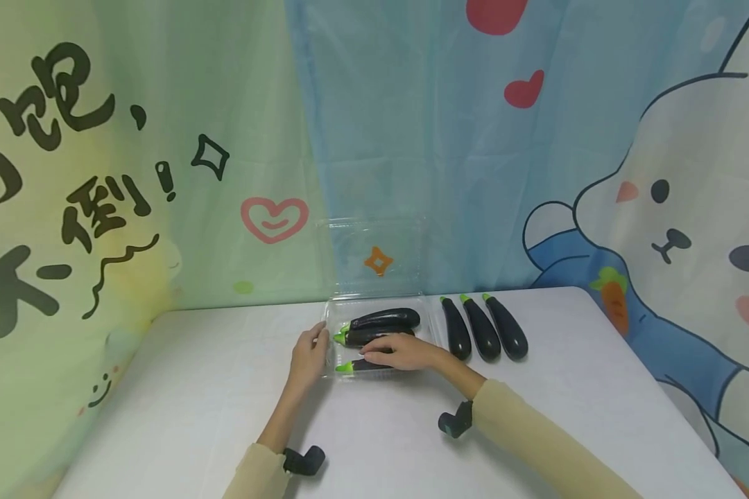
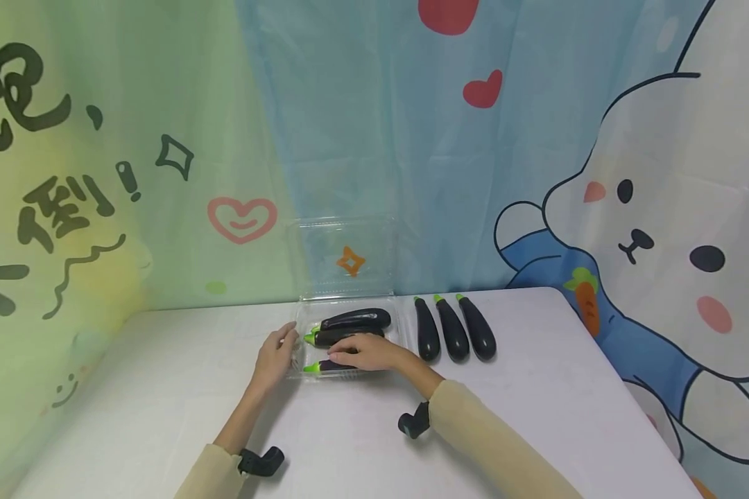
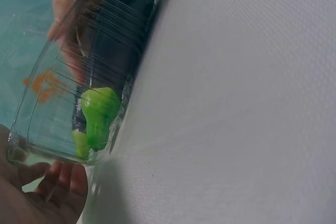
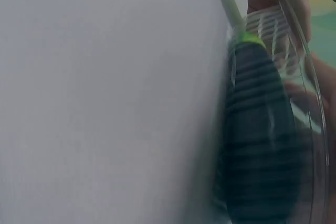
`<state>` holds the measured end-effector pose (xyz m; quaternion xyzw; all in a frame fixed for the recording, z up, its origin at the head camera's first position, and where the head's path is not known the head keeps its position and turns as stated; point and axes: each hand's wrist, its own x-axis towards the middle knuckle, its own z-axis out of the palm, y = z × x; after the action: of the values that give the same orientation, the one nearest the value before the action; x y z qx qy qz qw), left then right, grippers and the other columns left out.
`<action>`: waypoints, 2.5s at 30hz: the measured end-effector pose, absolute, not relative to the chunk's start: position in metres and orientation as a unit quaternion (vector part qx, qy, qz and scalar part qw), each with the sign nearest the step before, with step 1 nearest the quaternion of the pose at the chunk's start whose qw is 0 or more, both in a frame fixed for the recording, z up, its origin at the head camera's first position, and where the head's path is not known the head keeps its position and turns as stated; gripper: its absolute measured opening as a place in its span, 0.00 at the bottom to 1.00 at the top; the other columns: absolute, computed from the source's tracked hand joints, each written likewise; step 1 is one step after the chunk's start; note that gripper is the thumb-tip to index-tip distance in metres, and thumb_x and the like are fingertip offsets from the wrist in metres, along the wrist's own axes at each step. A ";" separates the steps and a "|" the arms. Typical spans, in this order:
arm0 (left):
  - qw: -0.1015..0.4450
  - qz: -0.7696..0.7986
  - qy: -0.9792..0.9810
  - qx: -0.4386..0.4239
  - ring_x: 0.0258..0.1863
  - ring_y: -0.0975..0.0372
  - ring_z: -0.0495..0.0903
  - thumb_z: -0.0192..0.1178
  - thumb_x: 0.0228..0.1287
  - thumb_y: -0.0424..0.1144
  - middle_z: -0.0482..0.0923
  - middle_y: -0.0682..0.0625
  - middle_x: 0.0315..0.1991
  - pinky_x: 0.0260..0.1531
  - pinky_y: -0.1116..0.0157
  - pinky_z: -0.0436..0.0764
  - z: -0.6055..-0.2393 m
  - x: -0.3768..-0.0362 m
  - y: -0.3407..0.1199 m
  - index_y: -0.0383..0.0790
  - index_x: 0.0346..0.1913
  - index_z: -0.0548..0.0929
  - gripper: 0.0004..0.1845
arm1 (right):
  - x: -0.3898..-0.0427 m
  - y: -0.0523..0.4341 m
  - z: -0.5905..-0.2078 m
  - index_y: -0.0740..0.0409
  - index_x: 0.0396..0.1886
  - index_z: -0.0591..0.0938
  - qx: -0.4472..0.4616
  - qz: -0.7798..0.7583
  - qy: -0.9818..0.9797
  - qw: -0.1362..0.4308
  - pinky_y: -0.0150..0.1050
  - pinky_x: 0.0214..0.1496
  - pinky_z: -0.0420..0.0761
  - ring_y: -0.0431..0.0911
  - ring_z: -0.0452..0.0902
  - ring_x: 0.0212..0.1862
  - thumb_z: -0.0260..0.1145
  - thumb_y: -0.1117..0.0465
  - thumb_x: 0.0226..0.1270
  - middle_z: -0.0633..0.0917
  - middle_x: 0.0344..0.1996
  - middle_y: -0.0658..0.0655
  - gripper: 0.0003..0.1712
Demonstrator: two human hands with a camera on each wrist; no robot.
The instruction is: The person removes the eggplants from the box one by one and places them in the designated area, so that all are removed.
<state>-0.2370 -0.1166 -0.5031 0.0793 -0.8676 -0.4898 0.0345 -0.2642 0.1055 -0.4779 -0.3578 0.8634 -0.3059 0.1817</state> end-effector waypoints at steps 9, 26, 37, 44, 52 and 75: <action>0.041 -0.489 -0.868 0.076 0.57 0.47 0.78 0.42 0.76 0.49 0.76 0.38 0.54 0.55 0.52 0.80 -0.500 -0.238 -0.118 0.36 0.68 0.69 0.27 | -0.265 0.098 -0.481 0.49 0.54 0.84 -0.316 -0.298 0.884 0.174 0.53 0.62 0.77 0.52 0.78 0.61 0.64 0.49 0.67 0.84 0.56 0.54 0.19; 0.048 -0.491 -0.867 0.070 0.56 0.46 0.78 0.43 0.75 0.46 0.76 0.37 0.54 0.55 0.50 0.80 -0.502 -0.238 -0.118 0.35 0.67 0.71 0.26 | -0.268 0.093 -0.486 0.47 0.50 0.87 -0.297 -0.305 0.890 0.160 0.50 0.60 0.79 0.51 0.81 0.57 0.69 0.48 0.62 0.86 0.52 0.53 0.18; 0.042 -0.496 -0.864 0.078 0.52 0.50 0.80 0.43 0.75 0.47 0.77 0.39 0.50 0.47 0.56 0.83 -0.504 -0.239 -0.119 0.36 0.67 0.71 0.26 | -0.263 0.094 -0.490 0.50 0.51 0.86 -0.308 -0.356 0.875 0.111 0.46 0.58 0.81 0.50 0.82 0.57 0.67 0.48 0.64 0.87 0.51 0.55 0.19; 0.040 -0.501 -0.861 0.076 0.50 0.51 0.81 0.43 0.76 0.47 0.76 0.41 0.48 0.39 0.62 0.84 -0.504 -0.239 -0.120 0.36 0.68 0.70 0.26 | -0.262 0.095 -0.489 0.50 0.53 0.85 -0.294 -0.387 0.871 0.070 0.49 0.59 0.80 0.52 0.80 0.59 0.67 0.47 0.64 0.86 0.53 0.57 0.21; 0.045 -0.498 -0.863 0.072 0.50 0.51 0.81 0.43 0.76 0.47 0.77 0.39 0.49 0.38 0.62 0.84 -0.504 -0.240 -0.119 0.36 0.68 0.70 0.26 | -0.259 0.099 -0.487 0.51 0.58 0.82 -0.289 -0.414 0.862 0.046 0.49 0.61 0.79 0.52 0.78 0.61 0.65 0.48 0.66 0.84 0.56 0.56 0.23; 0.058 -0.503 -0.860 0.067 0.48 0.51 0.81 0.44 0.75 0.45 0.77 0.38 0.49 0.37 0.62 0.83 -0.508 -0.239 -0.121 0.34 0.66 0.71 0.25 | -0.249 0.092 -0.488 0.53 0.55 0.84 -0.332 -0.282 0.895 -0.093 0.45 0.55 0.82 0.50 0.83 0.54 0.63 0.50 0.68 0.87 0.51 0.56 0.20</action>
<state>-0.2393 -0.1209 -0.5079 0.0666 -0.8600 -0.5026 0.0578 -0.2493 0.0917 -0.4882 -0.3325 0.8950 -0.2824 -0.0934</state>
